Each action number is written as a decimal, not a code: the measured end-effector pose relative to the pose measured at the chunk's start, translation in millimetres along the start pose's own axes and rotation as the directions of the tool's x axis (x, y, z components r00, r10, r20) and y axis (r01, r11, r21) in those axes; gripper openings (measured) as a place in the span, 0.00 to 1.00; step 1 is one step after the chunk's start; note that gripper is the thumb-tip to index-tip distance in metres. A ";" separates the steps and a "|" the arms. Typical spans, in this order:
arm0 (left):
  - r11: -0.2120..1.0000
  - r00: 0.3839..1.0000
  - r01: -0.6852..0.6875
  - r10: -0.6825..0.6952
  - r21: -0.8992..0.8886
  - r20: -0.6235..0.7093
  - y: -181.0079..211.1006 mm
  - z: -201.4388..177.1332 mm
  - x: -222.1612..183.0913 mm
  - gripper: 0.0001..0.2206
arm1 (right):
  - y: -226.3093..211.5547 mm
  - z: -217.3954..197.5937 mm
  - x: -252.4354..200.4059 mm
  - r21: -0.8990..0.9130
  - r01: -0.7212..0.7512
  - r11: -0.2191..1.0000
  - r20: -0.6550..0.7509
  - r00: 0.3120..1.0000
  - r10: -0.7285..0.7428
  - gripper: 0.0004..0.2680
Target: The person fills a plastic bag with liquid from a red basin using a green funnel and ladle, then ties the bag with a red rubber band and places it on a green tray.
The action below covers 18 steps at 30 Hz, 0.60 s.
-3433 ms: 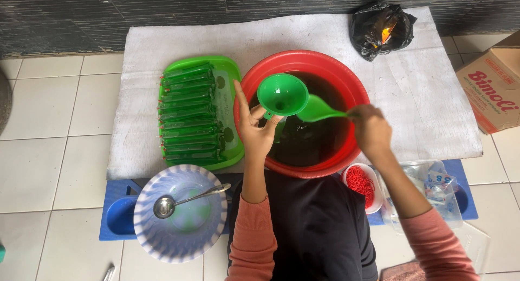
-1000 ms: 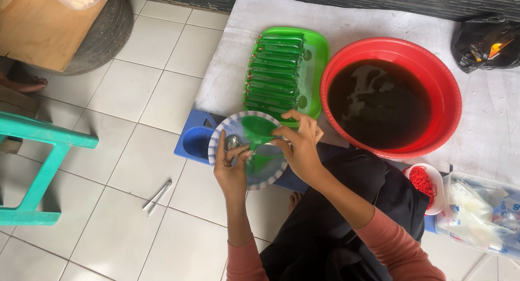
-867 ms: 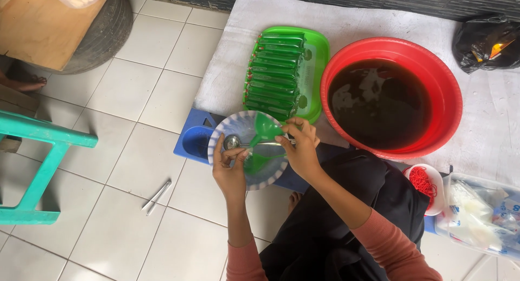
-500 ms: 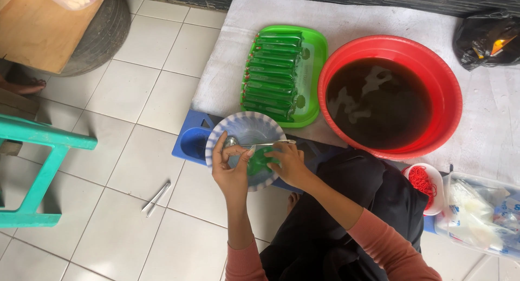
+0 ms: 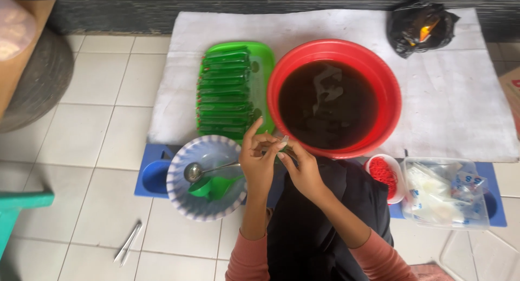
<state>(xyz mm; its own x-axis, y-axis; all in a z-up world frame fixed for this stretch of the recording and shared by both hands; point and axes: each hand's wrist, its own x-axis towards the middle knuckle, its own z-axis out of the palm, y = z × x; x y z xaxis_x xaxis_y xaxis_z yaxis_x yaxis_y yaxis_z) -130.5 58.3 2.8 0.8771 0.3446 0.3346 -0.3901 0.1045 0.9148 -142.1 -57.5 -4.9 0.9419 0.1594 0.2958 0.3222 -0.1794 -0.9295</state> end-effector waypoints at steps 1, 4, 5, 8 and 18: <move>0.999 0.999 0.044 -0.044 -0.009 -0.001 -5.5 10.6 1.6 0.33 | 0.6 -3.0 0.5 -0.069 -0.030 0.997 -0.021 0.999 0.029 0.11; 0.992 0.992 0.124 -0.123 -0.010 0.034 -17.5 38.5 8.8 0.34 | 10.7 -8.4 2.4 -0.136 -0.178 0.975 -0.054 0.984 0.172 0.12; 0.989 0.987 0.149 -0.149 -0.001 0.057 -21.0 47.4 13.7 0.36 | 15.8 -9.5 5.5 -0.131 -0.280 0.951 -0.053 0.960 0.276 0.13; 0.969 0.965 0.216 -0.230 0.117 0.124 -38.6 61.8 21.8 0.37 | 49.3 -8.5 8.7 -0.038 -0.453 0.891 -0.090 0.889 0.449 0.13; 0.806 0.838 0.165 -0.418 0.569 0.349 -95.0 91.7 50.3 0.42 | 34.2 -13.9 35.7 0.274 -0.534 0.800 -0.087 0.815 0.573 0.21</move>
<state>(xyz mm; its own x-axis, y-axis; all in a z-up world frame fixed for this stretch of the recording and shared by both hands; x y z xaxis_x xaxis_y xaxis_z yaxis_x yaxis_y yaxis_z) -23.6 -19.9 -46.5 0.9965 -0.0809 -0.0233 -0.0101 -0.3899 0.9208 -96.2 -71.4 -23.0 0.9603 -0.0576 -0.2729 -0.2711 0.0374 -0.9618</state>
